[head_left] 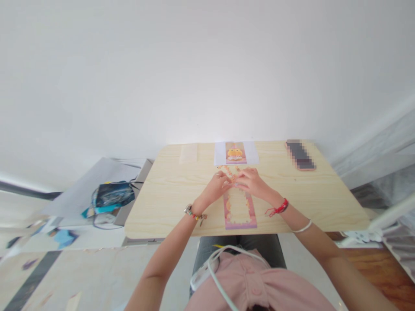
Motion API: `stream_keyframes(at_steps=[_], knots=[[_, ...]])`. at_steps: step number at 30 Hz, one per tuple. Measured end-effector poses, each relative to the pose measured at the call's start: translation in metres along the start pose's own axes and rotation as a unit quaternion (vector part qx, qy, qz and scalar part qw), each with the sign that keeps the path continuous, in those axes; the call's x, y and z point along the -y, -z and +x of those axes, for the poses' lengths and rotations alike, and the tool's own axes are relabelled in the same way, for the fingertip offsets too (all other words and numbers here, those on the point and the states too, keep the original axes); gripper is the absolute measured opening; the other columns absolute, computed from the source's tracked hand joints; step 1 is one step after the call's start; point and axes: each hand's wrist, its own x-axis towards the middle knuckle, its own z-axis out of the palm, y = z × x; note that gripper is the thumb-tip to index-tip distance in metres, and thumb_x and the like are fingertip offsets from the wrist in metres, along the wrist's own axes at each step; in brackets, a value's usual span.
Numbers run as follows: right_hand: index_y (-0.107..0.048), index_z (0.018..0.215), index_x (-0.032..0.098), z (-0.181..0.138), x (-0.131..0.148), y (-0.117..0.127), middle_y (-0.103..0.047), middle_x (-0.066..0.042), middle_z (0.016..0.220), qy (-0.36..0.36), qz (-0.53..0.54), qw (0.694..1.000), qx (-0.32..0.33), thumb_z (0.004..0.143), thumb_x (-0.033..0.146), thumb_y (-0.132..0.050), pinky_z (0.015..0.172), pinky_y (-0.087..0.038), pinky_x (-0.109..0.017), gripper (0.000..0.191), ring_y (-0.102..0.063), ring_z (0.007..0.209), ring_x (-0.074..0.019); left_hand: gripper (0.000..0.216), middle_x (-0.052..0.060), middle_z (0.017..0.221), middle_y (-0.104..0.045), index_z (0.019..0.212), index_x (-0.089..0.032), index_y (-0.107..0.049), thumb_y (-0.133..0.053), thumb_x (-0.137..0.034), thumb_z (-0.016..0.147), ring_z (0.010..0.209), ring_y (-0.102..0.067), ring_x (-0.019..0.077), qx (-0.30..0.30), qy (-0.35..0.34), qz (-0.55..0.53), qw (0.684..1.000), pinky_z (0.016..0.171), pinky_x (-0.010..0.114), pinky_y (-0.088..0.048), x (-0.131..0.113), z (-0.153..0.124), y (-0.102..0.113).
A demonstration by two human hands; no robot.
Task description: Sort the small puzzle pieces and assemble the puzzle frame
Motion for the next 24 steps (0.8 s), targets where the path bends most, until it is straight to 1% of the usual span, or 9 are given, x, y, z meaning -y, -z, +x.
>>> stream_keyframes(at_steps=[3,7,11,14,18,24], knots=[[-0.066,0.081,0.020,-0.008,-0.001,-0.008,-0.058,-0.006,0.088,-0.032,0.020,0.999,0.000,0.081,0.029,-0.054,0.077,-0.028,-0.035,0.015,-0.049,0.088,-0.0191,0.012,0.008,0.094,-0.051,0.085,-0.016,-0.061,-0.059,-0.020,0.074,0.090,-0.051,0.0187,-0.029,0.000,0.045,0.999,0.082,0.033,-0.045,-0.001,-0.004,-0.011],[-0.067,0.080,0.022,-0.014,0.001,-0.016,-0.057,-0.005,0.088,-0.057,0.029,0.998,0.012,0.080,0.027,-0.056,0.076,-0.029,-0.034,0.012,-0.049,0.089,-0.0186,0.009,0.009,0.094,-0.052,0.081,-0.015,-0.060,-0.060,-0.018,0.073,0.091,-0.051,0.0194,-0.029,-0.012,0.097,0.995,0.083,0.035,-0.045,-0.002,-0.006,-0.023],[-0.067,0.080,0.022,-0.015,0.002,-0.018,-0.057,-0.006,0.089,-0.079,0.029,0.996,0.020,0.079,0.026,-0.057,0.076,-0.029,-0.034,0.011,-0.048,0.089,-0.0186,0.008,0.010,0.094,-0.053,0.080,-0.013,-0.060,-0.057,-0.019,0.075,0.089,-0.051,0.0202,-0.034,-0.016,0.129,0.991,0.083,0.038,-0.044,-0.006,-0.005,-0.027],[-0.067,0.078,0.021,-0.015,0.002,-0.019,-0.057,-0.006,0.089,-0.087,0.025,0.996,0.022,0.078,0.025,-0.058,0.075,-0.028,-0.034,0.009,-0.048,0.088,-0.0185,0.010,0.010,0.093,-0.054,0.080,-0.013,-0.060,-0.055,-0.021,0.077,0.090,-0.050,0.0206,-0.034,-0.017,0.133,0.990,0.084,0.038,-0.043,-0.009,-0.003,-0.027],[-0.067,0.075,0.020,-0.015,0.003,-0.020,-0.058,-0.005,0.087,-0.088,0.012,0.996,0.023,0.076,0.023,-0.060,0.075,-0.027,-0.033,0.008,-0.048,0.087,-0.0178,0.008,0.009,0.090,-0.054,0.077,-0.014,-0.060,-0.054,-0.019,0.076,0.089,-0.050,0.0203,-0.022,-0.018,0.120,0.992,0.085,0.039,-0.043,-0.010,-0.002,-0.027],[-0.067,0.077,0.020,-0.015,0.006,-0.018,-0.058,-0.005,0.087,-0.071,0.001,0.997,0.007,0.078,0.022,-0.058,0.075,-0.028,-0.033,0.009,-0.049,0.087,-0.0174,0.008,0.010,0.088,-0.055,0.075,-0.013,-0.060,-0.052,-0.016,0.076,0.090,-0.050,0.0210,-0.013,-0.017,0.100,0.995,0.086,0.041,-0.042,-0.011,-0.001,-0.026]])
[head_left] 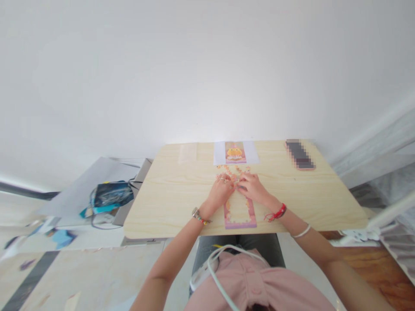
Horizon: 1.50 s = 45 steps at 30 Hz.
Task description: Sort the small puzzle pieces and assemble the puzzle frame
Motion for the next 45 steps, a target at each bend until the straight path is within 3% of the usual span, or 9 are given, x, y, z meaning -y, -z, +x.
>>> stream_keyframes(at_steps=[8,17,23,28,36,45], knots=[[-0.067,0.071,0.019,0.000,0.000,0.001,-0.059,-0.005,0.079,0.027,-0.014,1.000,0.006,0.080,0.021,-0.056,0.072,-0.027,-0.033,0.015,-0.049,0.082,-0.0167,0.010,0.010,0.086,-0.057,0.073,-0.013,-0.061,-0.052,-0.014,0.076,0.090,-0.050,0.0225,0.001,0.013,-0.017,1.000,0.085,0.043,-0.041,-0.004,0.000,0.004],[-0.065,0.067,0.018,0.001,0.012,0.008,-0.056,-0.005,0.076,0.060,-0.102,0.993,0.016,0.081,0.020,-0.053,0.075,-0.025,-0.035,0.019,-0.047,0.081,-0.0183,0.006,0.010,0.087,-0.055,0.072,-0.014,-0.061,-0.056,-0.014,0.074,0.091,-0.049,0.0220,-0.012,0.038,-0.024,0.999,0.086,0.043,-0.041,-0.006,-0.001,0.003],[-0.064,0.064,0.018,0.000,0.009,0.004,-0.057,-0.003,0.075,0.039,-0.073,0.997,0.005,0.080,0.019,-0.054,0.073,-0.025,-0.033,0.019,-0.048,0.078,-0.0160,0.006,0.010,0.087,-0.055,0.071,-0.015,-0.061,-0.056,-0.013,0.073,0.090,-0.049,0.0221,-0.022,0.051,-0.045,0.997,0.089,0.046,-0.038,-0.006,-0.002,0.002],[-0.062,0.063,0.017,-0.001,0.011,0.007,-0.056,-0.003,0.072,0.074,-0.091,0.993,0.014,0.081,0.016,-0.052,0.076,-0.027,-0.034,0.021,-0.048,0.079,-0.0166,0.007,0.008,0.088,-0.055,0.071,-0.016,-0.062,-0.056,-0.012,0.071,0.092,-0.048,0.0217,-0.026,0.069,-0.062,0.995,0.092,0.048,-0.035,-0.005,-0.002,-0.002],[-0.062,0.076,0.014,-0.008,0.017,0.013,-0.056,-0.007,0.078,0.128,-0.174,0.975,0.048,0.085,0.010,-0.041,0.074,-0.033,-0.037,0.022,-0.048,0.079,-0.0193,0.005,0.009,0.090,-0.054,0.071,-0.015,-0.063,-0.057,-0.015,0.071,0.093,-0.048,0.0219,-0.033,0.080,-0.049,0.995,0.090,0.045,-0.038,-0.005,-0.003,-0.006],[-0.063,0.071,0.016,-0.001,0.016,0.014,-0.057,-0.006,0.081,0.089,-0.125,0.987,0.048,0.083,0.011,-0.047,0.078,-0.032,-0.037,0.021,-0.049,0.080,-0.0183,0.012,0.007,0.100,-0.049,0.085,-0.018,-0.061,-0.058,-0.017,0.073,0.096,-0.047,0.0209,-0.096,0.100,-0.042,0.990,0.086,0.040,-0.041,0.023,-0.009,0.001]])
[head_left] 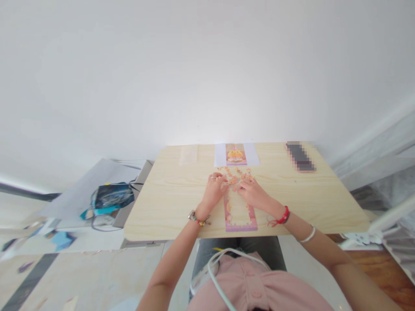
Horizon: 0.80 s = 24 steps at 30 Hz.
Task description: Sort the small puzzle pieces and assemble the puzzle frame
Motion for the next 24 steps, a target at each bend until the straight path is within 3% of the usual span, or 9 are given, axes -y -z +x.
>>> stream_keyframes(at_steps=[6,12,17,24], knots=[[-0.065,0.076,0.018,0.015,-0.010,-0.003,-0.057,-0.005,0.080,-0.030,0.053,0.998,-0.006,0.080,0.014,-0.051,0.076,-0.033,-0.033,0.015,-0.049,0.083,-0.0177,0.011,0.009,0.096,-0.050,0.083,-0.017,-0.062,-0.054,-0.018,0.076,0.095,-0.047,0.0227,-0.023,0.028,0.045,0.998,0.086,0.041,-0.040,0.020,0.002,0.013],[-0.065,0.078,0.017,0.042,-0.019,-0.012,-0.055,-0.005,0.080,-0.053,0.088,0.995,0.007,0.080,0.017,-0.050,0.068,-0.035,-0.027,0.015,-0.049,0.076,-0.0146,0.017,0.012,0.095,-0.053,0.090,-0.014,-0.061,-0.053,-0.019,0.076,0.095,-0.048,0.0236,-0.030,0.042,0.078,0.996,0.086,0.042,-0.039,0.025,0.005,0.011],[-0.064,0.095,0.022,0.061,-0.017,-0.022,-0.054,-0.004,0.084,-0.080,0.116,0.990,0.028,0.078,0.019,-0.054,0.069,-0.036,-0.026,0.020,-0.050,0.075,-0.0144,0.016,0.011,0.091,-0.056,0.087,-0.015,-0.063,-0.050,-0.021,0.078,0.096,-0.048,0.0233,-0.017,0.029,0.097,0.995,0.086,0.041,-0.039,0.027,0.006,0.008],[-0.061,0.073,0.015,0.074,-0.002,-0.025,-0.052,-0.004,0.080,-0.110,0.094,0.988,0.061,0.077,0.026,-0.055,0.076,-0.033,-0.032,0.013,-0.049,0.077,-0.0168,0.014,0.010,0.089,-0.057,0.084,-0.016,-0.064,-0.053,-0.019,0.077,0.096,-0.049,0.0228,-0.015,0.037,0.127,0.991,0.085,0.039,-0.041,0.023,0.006,0.011]])
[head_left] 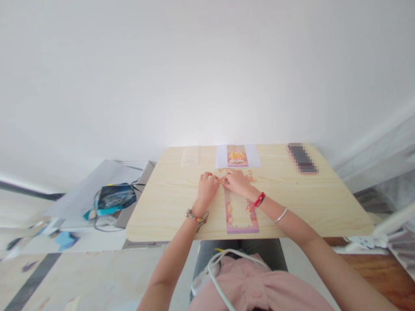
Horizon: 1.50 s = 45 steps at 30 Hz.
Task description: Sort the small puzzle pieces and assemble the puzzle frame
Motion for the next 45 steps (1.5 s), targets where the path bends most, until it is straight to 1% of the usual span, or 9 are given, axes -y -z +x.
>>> stream_keyframes(at_steps=[7,10,14,20,23,31,35,39,45], knots=[[-0.057,0.074,0.014,0.000,0.002,0.004,-0.052,-0.007,0.085,-0.006,-0.002,1.000,0.019,0.078,0.020,-0.052,0.078,-0.031,-0.034,0.009,-0.048,0.083,-0.0184,0.015,0.011,0.093,-0.053,0.089,-0.015,-0.062,-0.055,-0.018,0.076,0.094,-0.049,0.0231,-0.022,-0.004,0.006,1.000,0.084,0.039,-0.042,0.000,0.000,-0.002],[-0.057,0.075,0.014,-0.006,-0.003,0.007,-0.053,-0.007,0.085,-0.010,-0.006,1.000,0.010,0.078,0.021,-0.053,0.075,-0.031,-0.033,0.008,-0.049,0.082,-0.0188,0.018,0.010,0.096,-0.051,0.093,-0.017,-0.060,-0.056,-0.018,0.076,0.095,-0.048,0.0229,-0.035,-0.031,-0.020,0.999,0.087,0.041,-0.041,-0.001,-0.001,-0.001],[-0.058,0.081,0.015,-0.021,-0.008,0.012,-0.055,-0.006,0.086,-0.020,0.006,0.999,-0.037,0.077,0.024,-0.055,0.074,-0.031,-0.032,0.010,-0.050,0.084,-0.0188,0.022,0.008,0.099,-0.049,0.095,-0.020,-0.059,-0.062,-0.021,0.073,0.097,-0.048,0.0219,-0.035,-0.072,-0.092,0.993,0.088,0.042,-0.040,-0.008,-0.004,0.002],[-0.057,0.081,0.016,-0.039,-0.003,0.020,-0.056,-0.005,0.086,-0.047,0.026,0.990,-0.128,0.077,0.024,-0.057,0.079,-0.030,-0.034,0.010,-0.052,0.086,-0.0191,0.010,0.006,0.093,-0.051,0.081,-0.019,-0.059,-0.063,-0.022,0.072,0.093,-0.051,0.0196,-0.054,-0.044,-0.206,0.976,0.084,0.040,-0.043,-0.023,-0.007,0.000],[-0.057,0.080,0.017,-0.041,0.001,0.022,-0.057,-0.005,0.085,-0.055,0.031,0.986,-0.152,0.077,0.023,-0.056,0.080,-0.030,-0.034,0.007,-0.053,0.085,-0.0188,0.009,0.006,0.093,-0.052,0.082,-0.018,-0.059,-0.060,-0.024,0.075,0.092,-0.052,0.0183,-0.052,-0.050,-0.259,0.963,0.083,0.038,-0.044,-0.027,-0.006,-0.001],[-0.057,0.080,0.017,-0.043,0.005,0.020,-0.056,-0.005,0.084,-0.074,0.054,0.980,-0.176,0.077,0.024,-0.057,0.076,-0.034,-0.035,0.007,-0.053,0.085,-0.0196,0.012,0.006,0.095,-0.051,0.088,-0.019,-0.058,-0.058,-0.023,0.077,0.095,-0.051,0.0193,-0.063,-0.055,-0.256,0.963,0.086,0.040,-0.043,-0.031,-0.007,0.004],[-0.058,0.084,0.019,-0.045,-0.001,0.023,-0.054,-0.005,0.085,-0.054,0.105,0.978,-0.171,0.079,0.028,-0.057,0.074,-0.038,-0.034,0.010,-0.053,0.085,-0.0189,0.012,0.007,0.095,-0.051,0.090,-0.019,-0.058,-0.055,-0.022,0.079,0.095,-0.051,0.0193,-0.049,-0.051,-0.258,0.964,0.086,0.040,-0.043,-0.029,-0.007,0.005],[-0.059,0.093,0.020,-0.048,-0.008,0.029,-0.052,-0.005,0.092,0.001,0.149,0.975,-0.162,0.081,0.021,-0.054,0.076,-0.041,-0.033,0.014,-0.052,0.087,-0.0176,0.014,0.006,0.096,-0.051,0.092,-0.020,-0.058,-0.052,-0.023,0.081,0.096,-0.051,0.0182,-0.018,-0.061,-0.273,0.960,0.087,0.038,-0.043,-0.025,-0.007,0.008],[-0.063,0.079,0.020,-0.049,-0.011,0.032,-0.051,-0.004,0.085,0.031,0.146,0.975,-0.163,0.081,0.020,-0.052,0.076,-0.041,-0.032,0.010,-0.051,0.082,-0.0160,0.017,0.006,0.098,-0.050,0.097,-0.021,-0.057,-0.049,-0.022,0.082,0.098,-0.050,0.0178,-0.001,-0.078,-0.266,0.961,0.089,0.038,-0.042,-0.025,-0.010,0.012]])
